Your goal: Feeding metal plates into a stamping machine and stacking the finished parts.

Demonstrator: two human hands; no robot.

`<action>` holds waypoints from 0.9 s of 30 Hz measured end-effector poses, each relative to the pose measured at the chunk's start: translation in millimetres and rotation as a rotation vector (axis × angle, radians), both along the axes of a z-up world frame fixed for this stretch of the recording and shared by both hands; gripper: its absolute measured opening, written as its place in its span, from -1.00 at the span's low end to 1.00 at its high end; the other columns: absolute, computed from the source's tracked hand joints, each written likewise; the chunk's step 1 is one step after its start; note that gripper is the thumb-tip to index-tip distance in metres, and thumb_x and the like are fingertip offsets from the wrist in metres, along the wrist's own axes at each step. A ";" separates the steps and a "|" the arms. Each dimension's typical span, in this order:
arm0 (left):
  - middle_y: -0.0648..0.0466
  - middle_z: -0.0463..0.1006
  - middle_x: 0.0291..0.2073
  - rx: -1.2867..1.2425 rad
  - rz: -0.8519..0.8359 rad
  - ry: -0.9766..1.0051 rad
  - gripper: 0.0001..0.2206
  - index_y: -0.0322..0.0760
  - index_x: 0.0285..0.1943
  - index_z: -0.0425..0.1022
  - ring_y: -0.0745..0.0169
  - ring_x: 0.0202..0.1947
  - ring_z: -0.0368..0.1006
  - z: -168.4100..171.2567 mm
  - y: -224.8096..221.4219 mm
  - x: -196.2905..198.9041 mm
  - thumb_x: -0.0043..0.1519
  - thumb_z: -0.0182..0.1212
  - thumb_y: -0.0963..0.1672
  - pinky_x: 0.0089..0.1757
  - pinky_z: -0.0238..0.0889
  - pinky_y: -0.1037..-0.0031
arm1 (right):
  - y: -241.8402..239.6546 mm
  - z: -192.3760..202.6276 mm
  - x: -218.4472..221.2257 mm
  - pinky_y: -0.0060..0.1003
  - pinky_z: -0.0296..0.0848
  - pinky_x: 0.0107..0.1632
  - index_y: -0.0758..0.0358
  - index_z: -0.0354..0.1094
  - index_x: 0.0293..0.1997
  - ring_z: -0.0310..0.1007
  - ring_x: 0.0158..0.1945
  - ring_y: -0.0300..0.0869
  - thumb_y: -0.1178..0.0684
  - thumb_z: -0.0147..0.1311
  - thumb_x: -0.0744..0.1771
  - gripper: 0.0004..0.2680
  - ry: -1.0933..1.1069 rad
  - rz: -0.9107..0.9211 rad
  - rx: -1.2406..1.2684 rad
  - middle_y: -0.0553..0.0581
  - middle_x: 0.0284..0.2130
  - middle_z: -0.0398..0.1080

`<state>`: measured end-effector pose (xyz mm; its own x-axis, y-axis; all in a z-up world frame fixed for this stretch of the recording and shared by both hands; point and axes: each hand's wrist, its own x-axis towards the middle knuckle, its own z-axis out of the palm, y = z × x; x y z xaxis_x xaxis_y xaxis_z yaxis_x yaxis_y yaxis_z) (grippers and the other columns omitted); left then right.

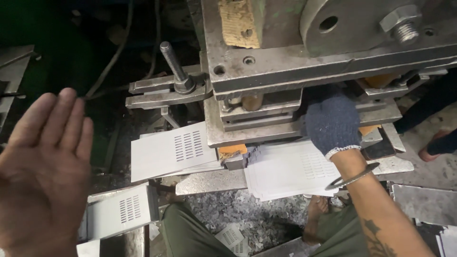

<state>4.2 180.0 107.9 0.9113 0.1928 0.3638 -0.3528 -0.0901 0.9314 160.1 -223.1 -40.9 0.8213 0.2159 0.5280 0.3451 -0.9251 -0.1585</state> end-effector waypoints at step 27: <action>-0.38 0.00 0.50 0.064 0.033 -0.021 -0.08 -0.59 0.50 -0.12 -0.26 0.59 -0.11 -3.2 5.5 -13.4 0.35 -0.16 0.29 0.43 -0.23 0.05 | -3.1 -8.9 4.3 0.11 0.44 -0.17 0.38 0.45 -0.41 0.44 -0.29 0.29 0.16 0.04 0.29 -0.89 0.066 -0.058 0.071 0.43 -0.35 0.47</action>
